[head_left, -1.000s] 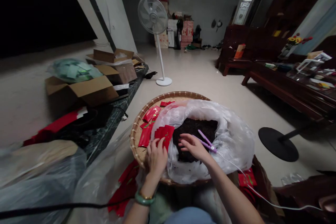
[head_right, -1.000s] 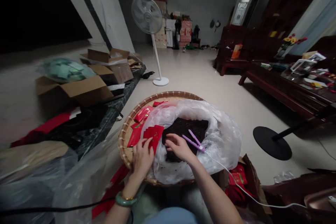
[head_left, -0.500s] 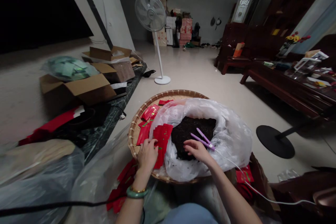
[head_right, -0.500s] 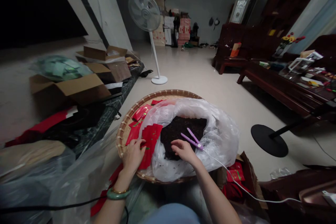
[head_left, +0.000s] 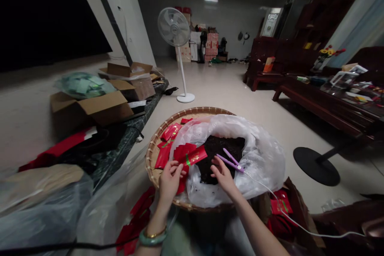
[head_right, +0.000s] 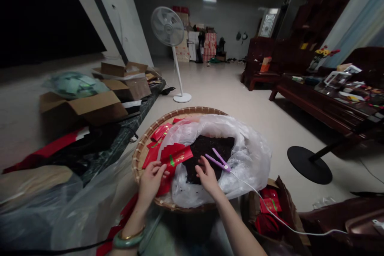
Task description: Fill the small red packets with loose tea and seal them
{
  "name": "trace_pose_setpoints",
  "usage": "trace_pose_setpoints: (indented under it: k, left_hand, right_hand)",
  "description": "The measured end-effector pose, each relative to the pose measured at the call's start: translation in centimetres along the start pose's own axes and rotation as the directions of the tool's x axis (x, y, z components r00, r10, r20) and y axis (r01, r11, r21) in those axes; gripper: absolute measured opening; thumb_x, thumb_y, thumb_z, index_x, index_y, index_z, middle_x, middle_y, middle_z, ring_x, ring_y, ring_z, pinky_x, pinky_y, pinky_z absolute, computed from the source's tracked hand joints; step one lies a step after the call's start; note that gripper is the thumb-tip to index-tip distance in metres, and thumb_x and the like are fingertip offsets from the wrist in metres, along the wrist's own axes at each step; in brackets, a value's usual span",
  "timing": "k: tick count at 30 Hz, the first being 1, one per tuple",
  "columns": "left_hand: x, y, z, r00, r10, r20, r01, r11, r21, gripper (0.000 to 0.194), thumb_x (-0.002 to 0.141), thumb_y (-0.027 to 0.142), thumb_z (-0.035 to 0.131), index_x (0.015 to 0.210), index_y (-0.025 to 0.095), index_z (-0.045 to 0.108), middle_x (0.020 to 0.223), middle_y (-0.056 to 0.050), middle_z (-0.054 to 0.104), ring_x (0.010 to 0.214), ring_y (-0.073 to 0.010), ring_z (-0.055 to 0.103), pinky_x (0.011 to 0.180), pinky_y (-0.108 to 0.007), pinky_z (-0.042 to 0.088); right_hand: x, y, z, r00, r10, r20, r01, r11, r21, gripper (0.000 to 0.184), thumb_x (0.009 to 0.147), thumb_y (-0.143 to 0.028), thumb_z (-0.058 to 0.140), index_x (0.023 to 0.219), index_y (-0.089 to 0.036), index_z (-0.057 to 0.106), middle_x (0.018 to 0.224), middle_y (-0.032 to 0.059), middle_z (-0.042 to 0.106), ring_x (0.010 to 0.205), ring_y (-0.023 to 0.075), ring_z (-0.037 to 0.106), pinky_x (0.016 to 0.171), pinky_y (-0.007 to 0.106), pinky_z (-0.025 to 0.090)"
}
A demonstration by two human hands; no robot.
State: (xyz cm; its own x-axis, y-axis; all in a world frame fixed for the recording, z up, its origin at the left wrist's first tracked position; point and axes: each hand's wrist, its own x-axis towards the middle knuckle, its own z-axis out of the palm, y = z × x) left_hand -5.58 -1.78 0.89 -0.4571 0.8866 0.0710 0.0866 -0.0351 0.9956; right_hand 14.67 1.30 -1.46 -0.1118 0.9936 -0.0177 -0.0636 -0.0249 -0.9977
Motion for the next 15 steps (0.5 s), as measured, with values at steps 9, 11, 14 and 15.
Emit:
trace_pose_setpoints:
  k: [9, 11, 14, 15]
  left_hand:
    - [-5.1, -1.9, 3.4, 0.970, -0.201, 0.133, 0.234, 0.921, -0.311, 0.038, 0.059, 0.041, 0.076, 0.082, 0.014, 0.062, 0.065, -0.002, 0.071, 0.061, -0.0194, 0.069, 0.060, -0.028, 0.055]
    - [-5.4, -1.6, 3.5, 0.964, -0.223, 0.143, 0.258, 0.909, -0.326, 0.041, 0.058, 0.042, 0.077, 0.083, 0.014, 0.062, 0.067, -0.003, 0.071, 0.061, -0.0191, 0.069, 0.060, -0.028, 0.055]
    - [-5.6, -1.2, 3.7, 0.957, -0.249, 0.147, 0.286, 0.890, -0.355, 0.044, 0.055, 0.042, 0.078, 0.084, 0.013, 0.062, 0.068, -0.004, 0.072, 0.060, -0.0192, 0.069, 0.059, -0.028, 0.055]
    - [-5.6, -1.2, 3.8, 0.956, -0.255, 0.145, 0.291, 0.883, -0.369, 0.045, 0.054, 0.042, 0.079, 0.084, 0.013, 0.061, 0.068, -0.005, 0.072, 0.060, -0.0191, 0.069, 0.059, -0.028, 0.055]
  right_hand:
    - [-1.3, -1.3, 0.7, 0.889, -0.452, -0.074, 0.380, 0.818, -0.431, 0.045, 0.089, -0.029, 0.048, 0.131, -0.016, 0.050, 0.129, 0.0143, 0.056, 0.119, 0.0250, 0.052, 0.102, 0.043, 0.041]
    - [-1.7, -1.2, 0.4, 0.863, -0.502, -0.058, 0.411, 0.764, -0.498, 0.045, 0.089, -0.026, 0.046, 0.133, -0.016, 0.048, 0.129, 0.0147, 0.056, 0.119, 0.0248, 0.052, 0.102, 0.043, 0.042]
    - [-2.0, -0.7, 0.1, 0.829, -0.558, -0.041, 0.440, 0.695, -0.569, 0.045, 0.091, -0.024, 0.044, 0.135, -0.016, 0.046, 0.129, 0.0145, 0.056, 0.118, 0.0244, 0.053, 0.101, 0.043, 0.042]
    - [-2.1, -0.6, 0.0, 0.820, -0.571, -0.034, 0.447, 0.676, -0.585, 0.045, 0.091, -0.024, 0.043, 0.136, -0.016, 0.045, 0.129, 0.0144, 0.056, 0.118, 0.0243, 0.053, 0.101, 0.043, 0.042]
